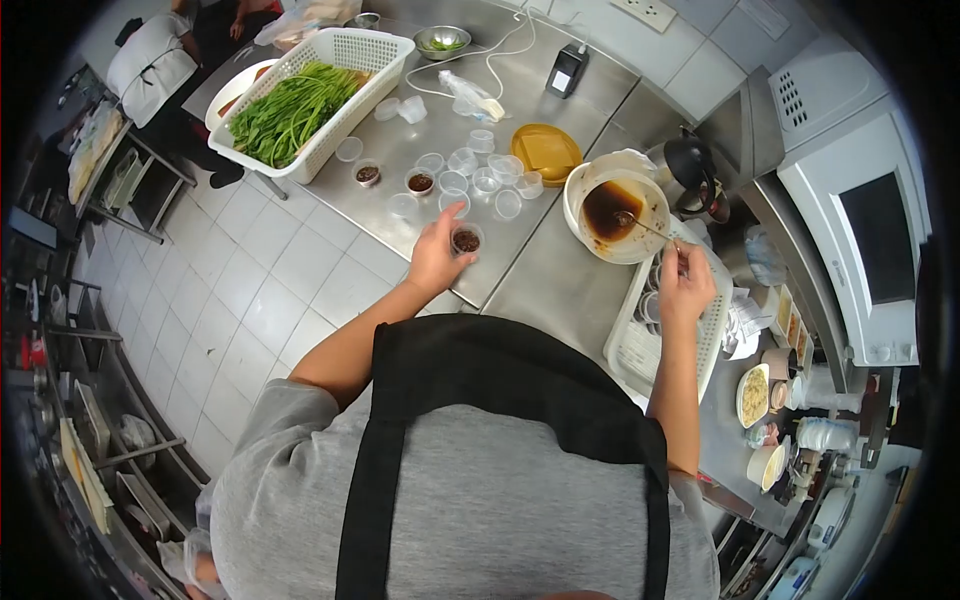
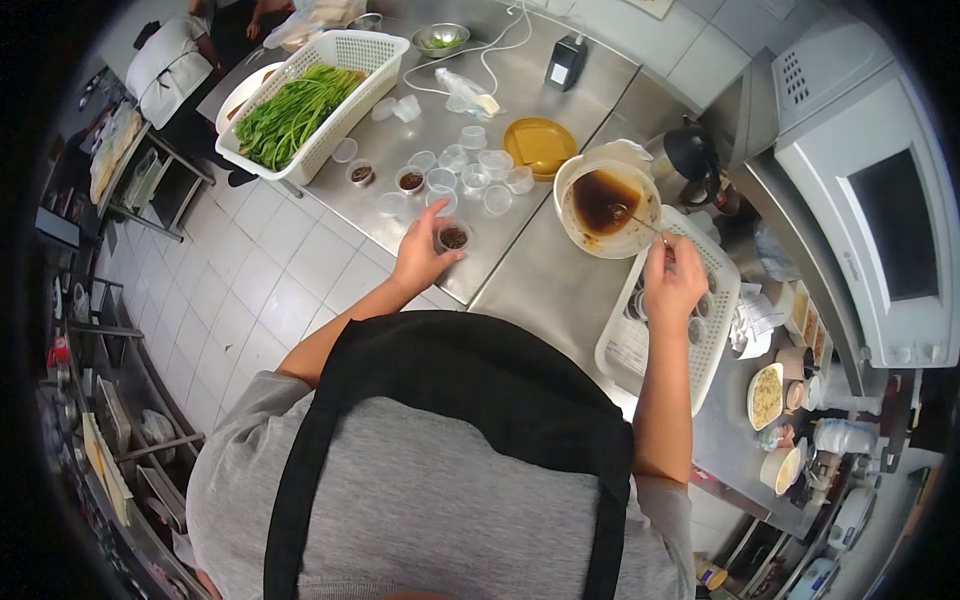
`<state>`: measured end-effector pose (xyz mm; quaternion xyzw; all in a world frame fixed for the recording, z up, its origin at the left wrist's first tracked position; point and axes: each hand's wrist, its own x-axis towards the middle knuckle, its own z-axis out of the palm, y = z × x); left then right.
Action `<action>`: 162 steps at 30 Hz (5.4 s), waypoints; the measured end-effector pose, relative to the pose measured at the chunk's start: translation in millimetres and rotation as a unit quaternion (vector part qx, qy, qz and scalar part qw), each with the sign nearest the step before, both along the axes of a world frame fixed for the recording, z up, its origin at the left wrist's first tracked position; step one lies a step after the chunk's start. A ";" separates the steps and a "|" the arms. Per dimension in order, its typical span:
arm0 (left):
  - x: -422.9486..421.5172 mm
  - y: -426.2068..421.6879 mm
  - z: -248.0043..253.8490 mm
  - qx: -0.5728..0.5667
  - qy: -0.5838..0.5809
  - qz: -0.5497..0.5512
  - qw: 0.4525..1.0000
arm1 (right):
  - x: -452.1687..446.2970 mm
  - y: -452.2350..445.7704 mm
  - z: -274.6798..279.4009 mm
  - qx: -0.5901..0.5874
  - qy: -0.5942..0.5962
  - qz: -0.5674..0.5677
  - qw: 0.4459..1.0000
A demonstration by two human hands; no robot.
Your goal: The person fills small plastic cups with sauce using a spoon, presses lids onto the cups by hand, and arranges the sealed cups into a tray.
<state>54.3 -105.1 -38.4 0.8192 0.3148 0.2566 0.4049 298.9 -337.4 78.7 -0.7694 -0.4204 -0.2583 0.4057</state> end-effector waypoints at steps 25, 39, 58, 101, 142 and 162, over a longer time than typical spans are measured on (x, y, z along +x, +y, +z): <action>98.6 149.1 32.4 0.205 0.276 -0.073 0.936 | -30.4 25.6 -53.5 0.038 0.117 -0.157 0.980; 100.0 186.7 47.6 0.257 0.194 -0.047 0.946 | -33.8 15.6 -22.0 -0.092 -0.081 -0.241 0.963; 107.5 23.1 77.1 -0.248 -0.289 -0.220 0.898 | -53.3 33.8 -35.6 -0.211 0.084 -0.253 0.941; 62.8 -24.9 66.4 -0.211 -0.263 -0.210 0.918 | -39.8 39.7 -44.2 -0.088 0.181 -0.122 0.972; 28.6 -0.6 76.2 -0.127 -0.253 -0.123 0.951 | -42.8 66.9 -63.7 0.126 0.495 0.062 0.857; 17.1 -11.4 69.7 -0.107 -0.263 -0.075 0.956 | -39.1 53.7 -48.5 0.187 0.541 0.121 0.811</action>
